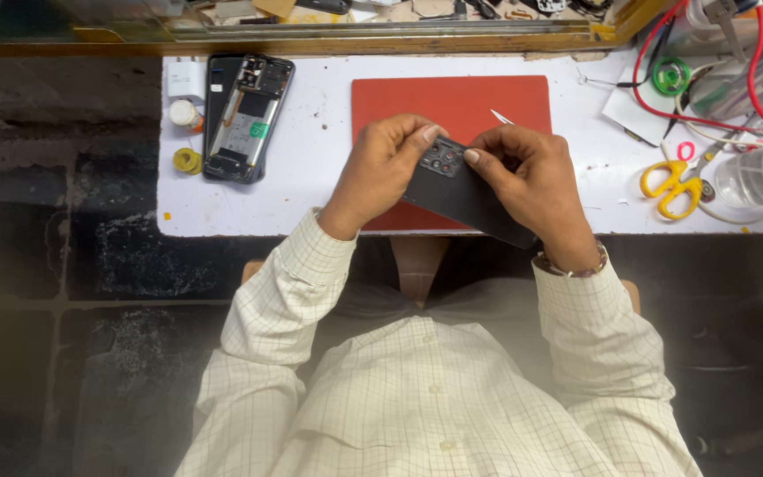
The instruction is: The person holds a phone rear cover and peels old adhesive residue from its edges by hand, turning it over to work on different sides. They then set the cover down, pick up the disassembled phone body, and work on its internal components with their fingers.
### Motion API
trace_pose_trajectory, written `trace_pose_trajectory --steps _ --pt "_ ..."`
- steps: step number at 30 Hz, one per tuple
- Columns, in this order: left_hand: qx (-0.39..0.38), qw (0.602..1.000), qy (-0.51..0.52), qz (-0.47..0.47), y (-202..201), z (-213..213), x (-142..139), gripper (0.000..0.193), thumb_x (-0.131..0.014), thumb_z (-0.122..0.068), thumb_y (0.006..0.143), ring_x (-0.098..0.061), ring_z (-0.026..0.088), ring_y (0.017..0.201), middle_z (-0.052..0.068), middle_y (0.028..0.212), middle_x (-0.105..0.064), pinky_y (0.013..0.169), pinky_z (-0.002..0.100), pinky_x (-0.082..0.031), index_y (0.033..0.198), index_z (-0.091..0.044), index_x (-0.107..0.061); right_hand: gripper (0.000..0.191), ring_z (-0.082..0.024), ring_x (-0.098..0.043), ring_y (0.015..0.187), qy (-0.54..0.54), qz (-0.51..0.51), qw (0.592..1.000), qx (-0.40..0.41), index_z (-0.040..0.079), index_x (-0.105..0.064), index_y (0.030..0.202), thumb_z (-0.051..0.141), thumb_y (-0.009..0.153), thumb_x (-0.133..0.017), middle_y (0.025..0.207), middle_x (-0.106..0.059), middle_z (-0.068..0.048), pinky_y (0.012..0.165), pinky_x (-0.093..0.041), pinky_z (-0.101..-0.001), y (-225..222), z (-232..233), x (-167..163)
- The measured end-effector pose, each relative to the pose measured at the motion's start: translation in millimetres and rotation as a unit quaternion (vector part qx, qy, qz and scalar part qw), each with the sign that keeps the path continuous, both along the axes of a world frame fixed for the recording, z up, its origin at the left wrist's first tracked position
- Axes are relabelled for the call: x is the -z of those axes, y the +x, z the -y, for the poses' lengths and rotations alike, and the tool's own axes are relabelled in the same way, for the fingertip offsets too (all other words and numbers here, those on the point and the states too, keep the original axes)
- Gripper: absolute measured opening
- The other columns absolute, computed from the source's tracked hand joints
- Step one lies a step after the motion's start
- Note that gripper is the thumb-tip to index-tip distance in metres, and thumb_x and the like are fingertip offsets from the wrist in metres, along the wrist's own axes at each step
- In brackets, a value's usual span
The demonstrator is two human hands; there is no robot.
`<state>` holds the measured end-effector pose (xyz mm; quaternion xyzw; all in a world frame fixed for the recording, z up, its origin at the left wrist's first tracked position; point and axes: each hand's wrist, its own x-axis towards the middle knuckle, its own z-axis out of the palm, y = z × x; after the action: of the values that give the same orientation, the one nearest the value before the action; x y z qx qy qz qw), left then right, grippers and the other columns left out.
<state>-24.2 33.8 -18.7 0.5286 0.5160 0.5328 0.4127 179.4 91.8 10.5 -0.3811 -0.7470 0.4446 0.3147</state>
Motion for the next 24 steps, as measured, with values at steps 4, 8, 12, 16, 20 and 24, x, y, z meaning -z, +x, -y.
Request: trace_pose_trajectory --steps 4,8,12,16,20,24 --pt "-0.003 1.000 0.007 0.016 0 -2 0 0.024 -0.058 -0.018 0.106 -0.066 0.003 0.070 0.000 0.081 -0.075 0.064 0.021 -0.055 0.104 0.000 -0.073 0.012 -0.015 -0.060 0.058 0.096 0.099 0.990 0.037 0.001 -0.074 0.099 0.012 0.098 -0.073 0.071 -0.069 -0.009 0.055 -0.046 -0.0292 -4 5 0" --pt "-0.073 0.996 -0.013 -0.043 0 -2 0 0.019 -0.065 -0.015 0.100 -0.061 0.003 0.063 0.000 0.074 -0.072 0.055 0.020 -0.049 0.099 0.001 -0.075 0.012 -0.023 -0.063 0.059 0.166 0.128 0.977 0.039 0.003 -0.072 0.098 0.013 0.101 -0.069 0.075 -0.069 -0.012 0.057 -0.047 -0.0363 -8 10 -1" --pt "-0.085 0.995 -0.014 -0.043 -4 -2 1 0.016 -0.070 -0.013 0.097 -0.058 0.003 0.062 0.001 0.073 -0.071 0.055 0.020 -0.047 0.094 0.002 -0.075 0.011 -0.027 -0.065 0.068 0.225 0.120 0.967 0.029 0.003 -0.070 0.099 0.012 0.103 -0.067 0.081 -0.069 -0.012 0.062 -0.048 -0.0391 -8 12 -2" --pt "-0.036 0.997 0.020 -0.060 -11 -4 -2 0.014 -0.068 -0.011 0.099 -0.065 0.004 0.067 0.002 0.079 -0.075 0.060 0.019 -0.054 0.097 0.001 -0.075 0.010 -0.028 -0.066 0.070 0.228 0.118 0.966 0.024 0.002 -0.070 0.101 0.011 0.104 -0.067 0.081 -0.069 -0.013 0.063 -0.049 -0.0388 -6 12 -4" --pt "-0.003 0.999 -0.009 -0.048 -18 -5 -8 0.015 -0.063 -0.008 0.096 -0.072 0.007 0.069 0.005 0.081 -0.076 0.061 0.021 -0.060 0.100 0.002 -0.074 0.008 -0.028 -0.066 0.069 0.224 0.115 0.968 0.016 0.001 -0.070 0.101 0.009 0.102 -0.067 0.081 -0.069 -0.014 0.063 -0.049 -0.0388 -4 12 -8" --pt "0.013 0.997 -0.024 -0.070 -21 -5 -13 0.016 -0.064 -0.009 0.097 -0.072 0.009 0.066 0.007 0.078 -0.076 0.060 0.023 -0.060 0.100 0.003 -0.075 0.007 -0.028 -0.066 0.069 0.218 0.116 0.969 0.016 0.002 -0.071 0.101 0.008 0.101 -0.068 0.081 -0.069 -0.014 0.062 -0.049 -0.0383 -3 12 -11"
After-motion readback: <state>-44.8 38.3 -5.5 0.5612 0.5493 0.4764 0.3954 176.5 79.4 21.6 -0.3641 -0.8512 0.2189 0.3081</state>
